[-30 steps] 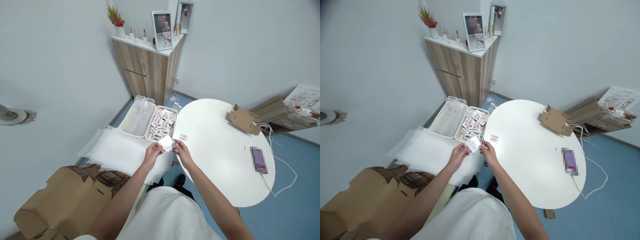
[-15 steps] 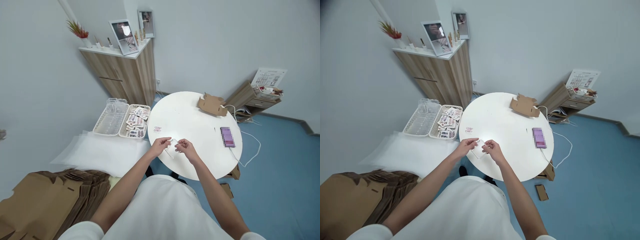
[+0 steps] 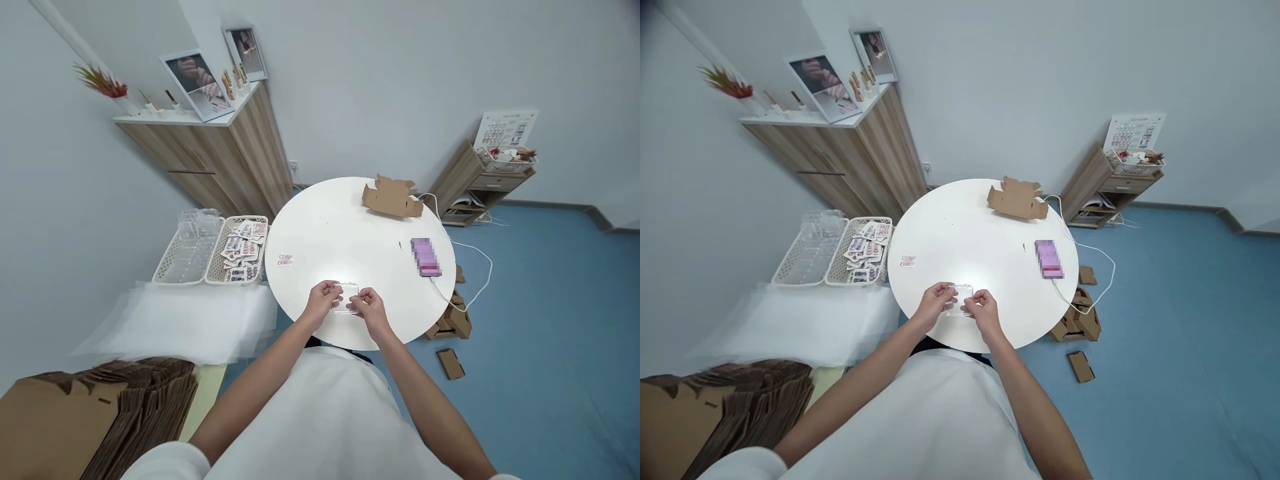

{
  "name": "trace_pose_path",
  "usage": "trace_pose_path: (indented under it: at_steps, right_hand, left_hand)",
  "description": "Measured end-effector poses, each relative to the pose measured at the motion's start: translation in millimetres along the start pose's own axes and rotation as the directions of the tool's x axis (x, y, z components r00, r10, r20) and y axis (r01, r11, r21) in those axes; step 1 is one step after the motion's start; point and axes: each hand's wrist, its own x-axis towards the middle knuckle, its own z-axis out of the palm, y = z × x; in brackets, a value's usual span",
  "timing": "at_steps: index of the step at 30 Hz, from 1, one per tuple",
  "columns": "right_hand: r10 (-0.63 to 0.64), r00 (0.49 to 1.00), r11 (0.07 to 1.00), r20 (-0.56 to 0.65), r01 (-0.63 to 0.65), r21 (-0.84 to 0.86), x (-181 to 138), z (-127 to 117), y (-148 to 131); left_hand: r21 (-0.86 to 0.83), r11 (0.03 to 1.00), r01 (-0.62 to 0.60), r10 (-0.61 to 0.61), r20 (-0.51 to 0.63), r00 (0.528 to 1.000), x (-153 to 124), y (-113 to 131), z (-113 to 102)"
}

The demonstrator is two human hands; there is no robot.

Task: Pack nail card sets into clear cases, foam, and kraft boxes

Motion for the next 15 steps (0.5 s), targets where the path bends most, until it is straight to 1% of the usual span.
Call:
trace_pose_path:
  at_steps: [4, 6, 8, 11, 13, 15]
  right_hand:
    - [-0.04, 0.999, 0.991, 0.017, 0.041, -0.127, 3, -11, 1]
    - [-0.083, 0.996, 0.977, 0.009, 0.083, -0.195, 6, -16, -2]
    - [-0.111, 0.994, 0.97, 0.002, 0.109, -0.219, 9, -18, -5]
    - [-0.126, 0.992, 0.973, -0.017, 0.12, -0.2, 15, -18, -7]
    - [-0.134, 0.989, 0.976, -0.059, 0.121, -0.181, 20, -16, -6]
    - [-0.133, 0.986, 0.978, -0.097, 0.114, -0.175, 24, -14, -4]
  left_hand:
    - [0.095, 0.995, -0.029, 0.027, 0.024, 0.999, 7, 2, 2]
    - [0.115, 0.993, -0.031, 0.026, 0.046, 0.999, 11, 2, 2]
    - [0.116, 0.993, -0.02, 0.012, 0.066, 0.998, 13, 2, 2]
    - [0.049, 0.999, 0.016, -0.021, 0.119, 0.993, 15, 1, -2]
    - [-0.024, 0.999, 0.046, -0.042, 0.145, 0.989, 16, 0, -8]
    - [-0.057, 0.996, 0.072, -0.063, 0.154, 0.986, 16, -3, -16]
